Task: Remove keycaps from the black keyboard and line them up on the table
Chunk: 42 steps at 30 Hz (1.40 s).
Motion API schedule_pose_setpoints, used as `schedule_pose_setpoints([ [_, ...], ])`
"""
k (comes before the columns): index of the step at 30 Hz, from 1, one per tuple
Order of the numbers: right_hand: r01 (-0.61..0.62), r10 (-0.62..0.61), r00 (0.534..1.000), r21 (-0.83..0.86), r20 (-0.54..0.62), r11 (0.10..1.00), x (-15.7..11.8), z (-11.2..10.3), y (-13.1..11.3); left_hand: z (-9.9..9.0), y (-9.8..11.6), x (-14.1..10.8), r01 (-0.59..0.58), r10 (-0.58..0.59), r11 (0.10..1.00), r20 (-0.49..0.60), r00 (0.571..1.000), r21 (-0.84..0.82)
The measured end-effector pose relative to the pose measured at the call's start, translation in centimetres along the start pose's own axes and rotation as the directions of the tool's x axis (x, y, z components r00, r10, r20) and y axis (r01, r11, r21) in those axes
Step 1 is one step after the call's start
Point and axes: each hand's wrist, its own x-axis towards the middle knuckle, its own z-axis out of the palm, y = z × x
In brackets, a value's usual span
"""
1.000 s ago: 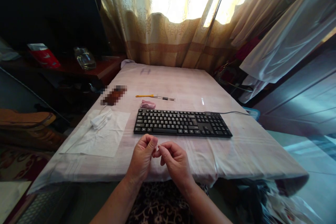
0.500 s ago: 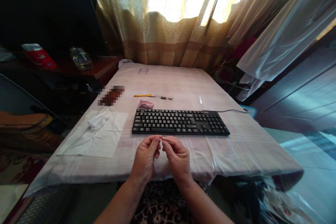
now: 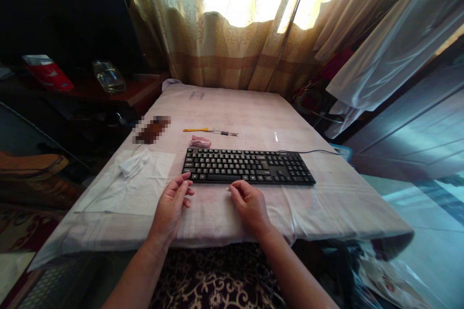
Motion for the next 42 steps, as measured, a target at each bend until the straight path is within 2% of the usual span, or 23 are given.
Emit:
schedule_pose_setpoints([
  [3,0.081,-0.074,0.996,-0.183,0.043,0.980,0.1,0.0,0.1,-0.8,0.3,0.5,-0.044,0.045,0.998,-0.039,0.998,0.036],
  [6,0.146,-0.131,0.989,-0.248,0.075,0.958,0.0,0.2,-0.1,-1.0,0.4,0.7,-0.048,0.049,0.998,-0.046,0.998,0.031],
  [10,0.159,-0.137,0.986,-0.267,0.100,0.951,0.0,0.2,-0.3,-1.1,0.3,0.8,-0.030,0.031,1.000,-0.051,0.998,0.008],
  [16,0.147,-0.137,0.989,-0.224,0.062,0.963,-0.1,0.2,-0.1,-1.4,-0.1,0.8,-0.055,0.057,0.997,-0.023,0.998,0.053],
  [18,0.135,-0.130,0.991,-0.168,0.041,0.977,-0.1,0.3,-0.2,-1.3,-0.2,0.6,-0.082,0.080,0.988,0.016,0.997,0.128],
  [21,0.068,-0.068,0.997,0.021,0.019,0.997,0.3,0.5,-1.0,-0.9,-0.2,-0.1,-0.167,0.132,0.942,0.135,0.982,0.290],
  [23,0.001,-0.014,0.998,0.182,0.069,0.983,0.6,0.8,-1.9,-0.4,0.1,-0.6,-0.287,0.207,0.880,0.239,0.949,0.377],
  [26,-0.072,0.022,0.990,0.370,0.137,0.926,1.1,1.5,-3.6,0.1,0.8,-1.2,-0.364,0.232,0.839,0.338,0.912,0.405],
  [29,-0.120,0.039,0.983,0.471,0.178,0.874,1.4,2.4,-4.9,0.2,1.3,-1.5,-0.396,0.268,0.817,0.333,0.904,0.420],
  [33,-0.186,0.062,0.966,0.503,0.252,0.844,1.5,3.5,-5.9,-0.5,1.8,-1.3,-0.449,0.338,0.739,0.300,0.892,0.502],
  [35,-0.199,0.063,0.959,0.500,0.275,0.843,1.6,3.8,-6.0,-1.6,2.4,-0.7,-0.473,0.358,0.677,0.309,0.881,0.564],
  [37,-0.203,0.074,0.960,0.488,0.271,0.849,1.6,3.8,-5.9,-3.4,3.3,0.3,-0.494,0.390,0.559,0.315,0.865,0.665],
  [39,-0.199,0.091,0.965,0.464,0.246,0.863,1.6,3.2,-5.3,-5.9,4.5,1.6,-0.491,0.467,0.365,0.301,0.831,0.791],
  [42,-0.187,0.108,0.973,0.425,0.203,0.886,1.5,1.8,-3.8,-10.1,6.1,3.5,-0.356,0.506,0.022,0.297,0.810,0.934],
])
